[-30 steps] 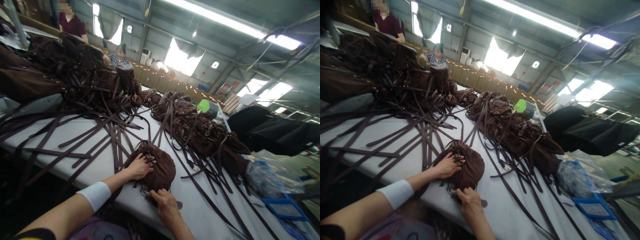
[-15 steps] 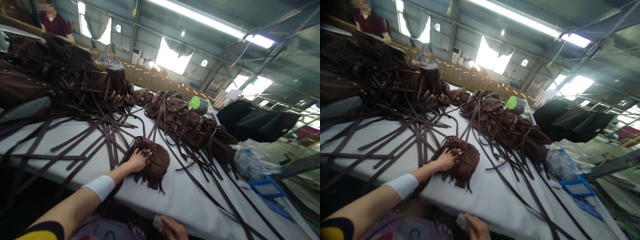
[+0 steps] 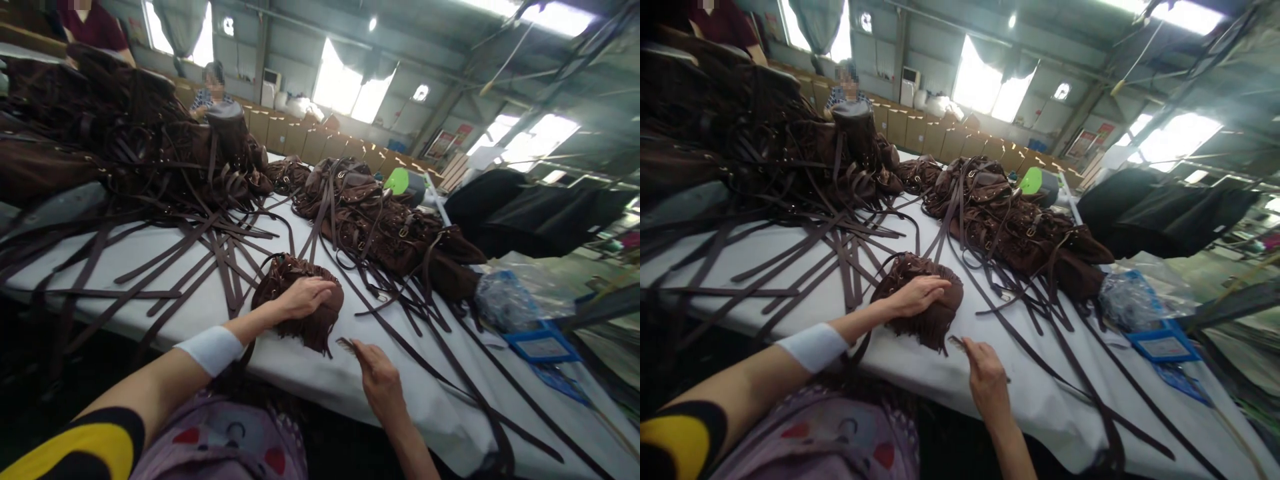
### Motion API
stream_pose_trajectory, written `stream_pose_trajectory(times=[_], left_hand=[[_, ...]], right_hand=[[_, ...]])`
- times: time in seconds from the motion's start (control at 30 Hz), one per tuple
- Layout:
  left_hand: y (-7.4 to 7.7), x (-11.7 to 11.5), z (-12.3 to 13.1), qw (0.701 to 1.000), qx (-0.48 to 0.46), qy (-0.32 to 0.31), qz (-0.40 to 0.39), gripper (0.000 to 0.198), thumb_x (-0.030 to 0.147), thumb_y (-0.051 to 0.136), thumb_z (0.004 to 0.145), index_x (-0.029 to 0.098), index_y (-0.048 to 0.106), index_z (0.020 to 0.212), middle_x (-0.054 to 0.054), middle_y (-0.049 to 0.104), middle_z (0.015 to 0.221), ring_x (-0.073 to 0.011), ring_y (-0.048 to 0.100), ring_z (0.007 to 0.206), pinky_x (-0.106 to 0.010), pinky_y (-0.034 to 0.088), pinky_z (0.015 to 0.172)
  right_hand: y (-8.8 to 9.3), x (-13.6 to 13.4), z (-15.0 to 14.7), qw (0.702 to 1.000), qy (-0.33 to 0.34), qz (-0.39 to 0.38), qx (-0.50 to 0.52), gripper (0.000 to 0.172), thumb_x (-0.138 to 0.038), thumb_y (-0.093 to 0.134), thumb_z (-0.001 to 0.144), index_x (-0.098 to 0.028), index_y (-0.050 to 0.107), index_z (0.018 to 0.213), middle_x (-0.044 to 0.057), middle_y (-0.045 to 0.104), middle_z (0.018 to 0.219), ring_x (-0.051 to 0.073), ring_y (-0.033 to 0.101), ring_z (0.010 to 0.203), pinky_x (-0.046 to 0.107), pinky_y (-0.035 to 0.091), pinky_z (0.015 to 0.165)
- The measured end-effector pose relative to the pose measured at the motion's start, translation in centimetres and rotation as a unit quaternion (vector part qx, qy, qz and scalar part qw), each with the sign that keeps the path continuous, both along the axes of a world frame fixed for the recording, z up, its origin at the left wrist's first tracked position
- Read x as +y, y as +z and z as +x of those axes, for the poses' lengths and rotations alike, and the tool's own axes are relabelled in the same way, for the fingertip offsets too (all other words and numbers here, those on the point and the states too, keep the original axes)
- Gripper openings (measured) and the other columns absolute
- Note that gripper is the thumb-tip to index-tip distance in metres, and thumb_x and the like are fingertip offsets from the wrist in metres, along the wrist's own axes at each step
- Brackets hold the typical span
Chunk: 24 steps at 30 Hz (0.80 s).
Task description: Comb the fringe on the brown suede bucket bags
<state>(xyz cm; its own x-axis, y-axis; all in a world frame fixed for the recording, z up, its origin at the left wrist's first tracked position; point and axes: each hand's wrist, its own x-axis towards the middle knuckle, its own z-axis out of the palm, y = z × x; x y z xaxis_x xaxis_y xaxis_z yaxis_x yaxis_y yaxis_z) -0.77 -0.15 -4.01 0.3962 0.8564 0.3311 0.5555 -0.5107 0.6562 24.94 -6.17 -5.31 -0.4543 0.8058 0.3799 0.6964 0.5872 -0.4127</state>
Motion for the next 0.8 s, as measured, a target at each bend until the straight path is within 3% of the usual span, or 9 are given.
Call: stream_pose_trajectory(times=[0.13,0.23,0.3,0.47,0.6,0.8], left_hand=[[-3.2,3.7,-2.3,0.998,0.034,0.015,-0.041,0.049,0.039,0.027,0.096,0.013,0.055,0.126,-0.010,0.059,0.129,-0.0205,0.053,0.121,-0.034,0.039,0.105],[-5.6,4.2,-2.5,0.997,0.049,0.009,-0.056,0.052,0.039,0.024,0.097,0.011,0.054,0.128,-0.010,0.057,0.131,-0.0177,0.052,0.123,-0.029,0.037,0.106],[-6.3,4.4,-2.3,0.997,0.054,0.003,-0.062,0.051,0.041,0.026,0.096,0.012,0.054,0.128,-0.009,0.055,0.133,-0.0165,0.049,0.125,-0.026,0.035,0.107],[-6.4,4.9,-2.1,0.995,0.065,0.001,-0.073,0.051,0.045,0.028,0.095,0.017,0.052,0.131,-0.007,0.051,0.138,-0.0179,0.043,0.130,-0.029,0.032,0.109],[-6.5,5.3,-2.1,0.994,0.076,0.008,-0.074,0.053,0.046,0.025,0.096,0.017,0.050,0.132,-0.007,0.051,0.138,-0.0176,0.042,0.131,-0.028,0.031,0.110],[-6.5,5.1,-2.0,0.992,0.111,0.016,-0.055,0.060,0.051,0.017,0.095,0.017,0.048,0.134,-0.007,0.052,0.138,-0.0182,0.041,0.131,-0.030,0.032,0.109]], right_hand=[[1.9,4.5,-5.0,0.993,0.063,0.053,-0.084,0.041,-0.010,0.034,0.093,-0.022,0.053,0.127,0.006,0.060,0.089,0.019,0.054,0.087,0.031,0.044,0.080],[1.5,7.0,-7.5,0.981,0.081,0.054,-0.165,0.043,-0.005,0.038,0.089,-0.023,0.057,0.123,0.005,0.059,0.088,0.019,0.050,0.082,0.029,0.040,0.076],[0.6,7.8,-8.2,0.977,0.093,0.046,-0.188,0.040,-0.005,0.040,0.089,-0.023,0.059,0.118,0.005,0.059,0.084,0.019,0.048,0.079,0.029,0.038,0.071],[-1.9,6.9,-7.6,0.968,0.135,0.009,-0.210,0.037,-0.005,0.044,0.085,-0.025,0.064,0.110,0.004,0.058,0.081,0.018,0.047,0.078,0.029,0.035,0.069],[-3.4,5.5,-6.7,0.971,0.127,-0.031,-0.199,0.043,-0.002,0.039,0.084,-0.019,0.059,0.118,0.005,0.060,0.083,0.018,0.049,0.080,0.028,0.038,0.072],[-4.2,3.8,-6.4,0.970,0.127,-0.080,-0.191,0.039,-0.007,0.039,0.087,-0.024,0.061,0.114,0.002,0.062,0.081,0.016,0.054,0.078,0.024,0.040,0.069]])
